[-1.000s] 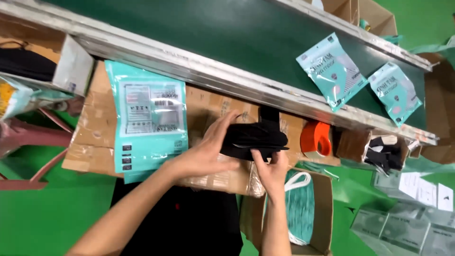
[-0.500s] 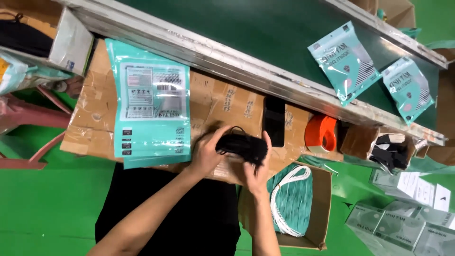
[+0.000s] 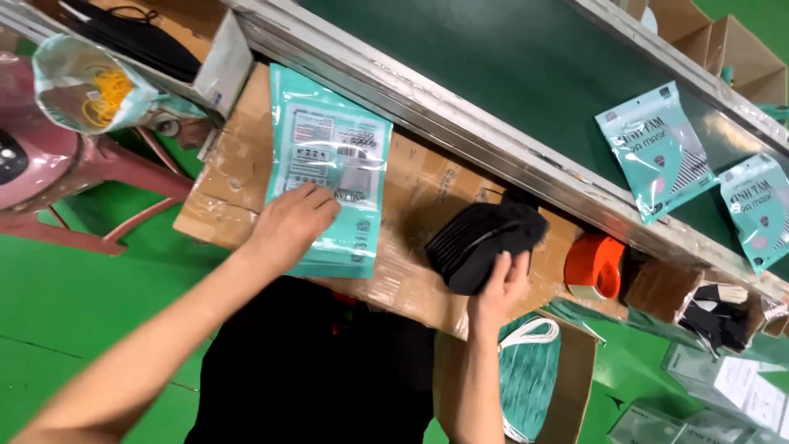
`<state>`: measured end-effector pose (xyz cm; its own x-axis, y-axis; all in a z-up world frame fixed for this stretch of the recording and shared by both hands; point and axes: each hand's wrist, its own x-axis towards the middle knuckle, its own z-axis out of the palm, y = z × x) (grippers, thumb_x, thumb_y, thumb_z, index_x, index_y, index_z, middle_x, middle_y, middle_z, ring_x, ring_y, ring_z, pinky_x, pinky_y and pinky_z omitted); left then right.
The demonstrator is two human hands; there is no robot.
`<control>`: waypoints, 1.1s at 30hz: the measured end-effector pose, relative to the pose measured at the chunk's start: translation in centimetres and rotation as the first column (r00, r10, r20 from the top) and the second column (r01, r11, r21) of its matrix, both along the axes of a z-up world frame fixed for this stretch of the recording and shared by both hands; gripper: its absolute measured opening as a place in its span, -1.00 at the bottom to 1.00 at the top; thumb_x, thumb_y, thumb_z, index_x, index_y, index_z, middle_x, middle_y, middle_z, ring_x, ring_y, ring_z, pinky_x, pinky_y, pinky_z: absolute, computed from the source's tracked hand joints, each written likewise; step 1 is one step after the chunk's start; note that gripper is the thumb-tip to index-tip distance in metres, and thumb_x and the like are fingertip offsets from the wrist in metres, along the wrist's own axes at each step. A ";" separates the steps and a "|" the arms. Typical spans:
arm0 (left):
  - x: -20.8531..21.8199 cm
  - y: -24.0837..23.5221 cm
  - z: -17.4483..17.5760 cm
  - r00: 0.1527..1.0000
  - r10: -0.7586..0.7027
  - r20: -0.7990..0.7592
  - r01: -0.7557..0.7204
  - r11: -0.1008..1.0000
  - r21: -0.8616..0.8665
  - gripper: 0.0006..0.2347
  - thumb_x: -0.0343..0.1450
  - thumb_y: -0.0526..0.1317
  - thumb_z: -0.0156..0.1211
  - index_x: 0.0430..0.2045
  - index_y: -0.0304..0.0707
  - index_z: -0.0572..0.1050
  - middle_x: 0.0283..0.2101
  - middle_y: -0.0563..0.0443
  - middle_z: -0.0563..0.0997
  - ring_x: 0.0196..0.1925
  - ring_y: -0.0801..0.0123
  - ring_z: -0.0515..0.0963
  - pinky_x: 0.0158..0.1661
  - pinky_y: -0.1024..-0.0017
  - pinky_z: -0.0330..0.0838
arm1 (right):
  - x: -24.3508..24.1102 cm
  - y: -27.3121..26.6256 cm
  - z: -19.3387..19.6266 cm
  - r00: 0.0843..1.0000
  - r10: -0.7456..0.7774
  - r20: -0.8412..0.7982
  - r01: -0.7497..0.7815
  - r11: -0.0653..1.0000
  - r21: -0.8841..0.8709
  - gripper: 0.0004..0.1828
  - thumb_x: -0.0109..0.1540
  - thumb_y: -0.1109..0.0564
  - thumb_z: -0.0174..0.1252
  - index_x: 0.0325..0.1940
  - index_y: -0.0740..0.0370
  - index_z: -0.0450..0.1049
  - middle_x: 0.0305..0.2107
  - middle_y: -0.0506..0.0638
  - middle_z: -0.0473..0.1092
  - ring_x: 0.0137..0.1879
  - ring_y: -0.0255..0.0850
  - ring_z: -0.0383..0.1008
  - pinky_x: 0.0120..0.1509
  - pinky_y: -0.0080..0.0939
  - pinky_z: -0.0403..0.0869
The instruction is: Packing black face masks into teal plastic pouches on a factory production line.
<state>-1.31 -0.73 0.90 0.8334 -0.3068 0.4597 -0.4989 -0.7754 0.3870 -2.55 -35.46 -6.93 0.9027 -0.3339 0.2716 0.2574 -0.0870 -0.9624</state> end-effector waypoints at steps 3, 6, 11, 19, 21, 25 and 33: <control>1.4 1.2 -1.8 0.995 -0.097 -0.008 0.098 0.991 0.090 -0.93 0.27 -0.35 0.20 -0.45 -0.27 0.49 -0.33 -0.05 0.52 -0.19 0.11 0.56 -0.21 0.20 0.49 | 1.4 3.8 1.1 0.983 0.146 -0.110 -0.109 0.951 0.289 -0.67 0.47 0.24 -0.04 0.32 0.41 0.31 -0.04 0.01 0.46 0.03 -0.34 0.47 0.13 -0.31 0.48; 2.0 0.3 -2.0 0.989 -0.141 -0.052 0.149 0.967 0.209 -0.92 0.19 -0.38 0.15 -0.51 -0.29 0.46 -0.33 -0.06 0.51 -0.20 0.10 0.57 -0.29 0.25 0.50 | 1.4 7.9 1.4 0.882 0.372 -0.289 -0.207 0.857 0.472 -0.60 0.38 0.23 0.09 0.30 0.41 0.36 -0.11 0.02 0.51 -0.08 -0.31 0.52 0.00 -0.29 0.53; 2.2 -0.2 0.9 0.982 -0.097 0.164 0.096 0.995 0.015 -0.97 0.37 -0.36 0.16 -0.41 -0.34 0.50 -0.33 -0.08 0.52 -0.23 0.11 0.59 -0.34 0.26 0.48 | 2.9 13.2 8.2 0.896 0.396 -0.199 -0.349 0.907 0.234 -0.67 0.27 0.31 0.26 0.11 0.40 0.45 -0.24 -0.02 0.50 -0.10 -0.36 0.48 0.01 -0.38 0.45; 1.6 -1.5 5.1 0.946 -0.035 0.323 0.092 0.982 -0.165 -0.90 0.32 -0.37 0.22 -0.36 -0.34 0.48 -0.26 -0.06 0.52 -0.18 0.13 0.58 -0.23 0.26 0.51 | 1.2 12.3 10.9 0.909 0.319 -0.267 -0.386 0.886 -0.255 -0.86 0.17 0.30 0.35 -0.23 0.38 0.55 -0.30 -0.09 0.40 -0.17 -0.34 0.42 -0.04 -0.34 0.40; 0.8 -3.1 5.8 0.925 -0.047 0.376 0.116 0.980 -0.163 -0.87 0.29 -0.38 0.25 -0.35 -0.34 0.48 -0.25 -0.05 0.53 -0.18 0.13 0.58 -0.22 0.26 0.51 | 0.6 12.9 12.3 0.973 0.118 -0.198 -0.212 0.797 -0.565 -0.82 0.09 0.26 0.39 -0.26 0.32 0.56 -0.35 -0.07 0.40 -0.23 -0.33 0.44 -0.09 -0.33 0.42; -0.5 -5.2 6.2 0.922 -0.138 0.362 0.224 0.952 -0.208 -0.86 0.31 -0.39 0.31 -0.33 -0.35 0.49 -0.27 -0.07 0.53 -0.19 0.12 0.58 -0.17 0.27 0.48 | 1.1 10.6 11.0 0.995 0.008 -0.101 -0.053 0.891 -0.451 -0.75 0.13 0.26 0.35 -0.17 0.37 0.48 -0.20 0.02 0.36 -0.05 -0.26 0.40 0.08 -0.31 0.38; -1.9 -8.8 0.8 0.694 -0.398 -0.600 -0.550 0.245 -0.799 -0.81 0.41 -0.31 0.24 -0.13 -0.39 0.55 -0.17 0.03 0.68 -0.14 0.43 0.63 -0.07 0.49 0.52 | 0.6 9.4 11.7 0.979 0.146 -0.144 -0.167 0.974 -0.151 -0.65 0.08 0.29 0.31 -0.05 0.40 0.51 -0.03 -0.03 0.41 0.10 -0.26 0.40 0.24 -0.31 0.34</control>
<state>-3.19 -9.57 1.70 0.9607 -0.0008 -0.2775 0.2601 0.3509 0.8996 -1.94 -26.09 4.78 0.9714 -0.1471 0.1865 0.1530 -0.2130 -0.9650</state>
